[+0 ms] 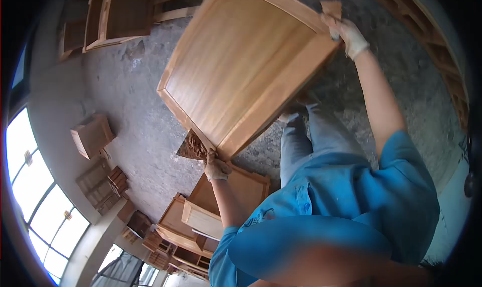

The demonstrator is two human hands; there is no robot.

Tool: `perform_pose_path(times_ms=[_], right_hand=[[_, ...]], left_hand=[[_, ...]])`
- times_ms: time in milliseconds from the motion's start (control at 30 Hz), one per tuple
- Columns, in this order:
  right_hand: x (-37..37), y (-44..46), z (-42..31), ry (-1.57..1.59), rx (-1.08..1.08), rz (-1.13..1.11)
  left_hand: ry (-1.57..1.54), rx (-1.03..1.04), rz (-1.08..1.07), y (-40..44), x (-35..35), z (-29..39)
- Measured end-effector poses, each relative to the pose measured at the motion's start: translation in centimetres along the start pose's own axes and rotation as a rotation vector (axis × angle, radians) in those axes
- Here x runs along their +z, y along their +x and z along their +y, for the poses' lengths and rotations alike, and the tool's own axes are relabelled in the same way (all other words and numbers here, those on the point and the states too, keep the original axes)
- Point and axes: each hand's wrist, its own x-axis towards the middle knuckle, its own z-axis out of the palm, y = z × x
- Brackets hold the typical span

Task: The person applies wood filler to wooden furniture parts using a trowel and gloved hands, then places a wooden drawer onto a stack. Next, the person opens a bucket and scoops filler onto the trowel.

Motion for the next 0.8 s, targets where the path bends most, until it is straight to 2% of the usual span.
perform_pose_path(times_ms=[67,133,267,333,367,500,533,600,633,700,767,800], right_hand=[[0.3,1.9,-1.0,-0.072,-0.095,0.133],[1.4,-0.7,-4.1,-0.125,-0.112,0.114],[-5.3,0.8,2.5,0.725,-0.082,-0.049],[-7.5,-2.2,6.2,0.586,-0.323,-0.049],[-8.8,-3.5,8.6,0.594,-0.323,-0.035],[-11.6,-9.6,17.0,0.283,0.075,0.085],[-12.3,-11.3,19.7,0.301,0.079,0.088],[-13.9,-13.8,25.1,0.322,0.3,-0.088],[-13.5,-15.6,24.1,0.134,0.357,-0.081],[-13.9,-17.5,24.9,-0.04,0.397,-0.087],[-13.8,-18.3,30.3,-0.272,-0.358,-0.087],[-13.5,-18.3,31.1,-0.256,-0.364,-0.082]], left_hand=[[0.016,-0.007,-0.016,-0.3,1.3,0.9],[0.024,0.003,-0.006,-0.2,1.9,1.4],[0.046,0.092,0.085,1.4,1.6,1.7],[0.046,0.152,0.139,2.1,1.2,1.6],[0.048,0.18,0.161,2.4,1.0,1.6],[0.056,0.291,0.214,2.5,0.6,2.1],[0.062,0.312,0.221,2.4,0.7,2.3],[0.07,0.365,0.217,2.3,1.5,2.6],[0.068,0.389,0.209,2.1,1.9,2.8],[0.073,0.438,0.18,1.5,2.8,3.1],[0.089,0.471,0.146,1.0,3.3,3.7],[0.099,0.482,0.117,1.0,3.5,4.0]])
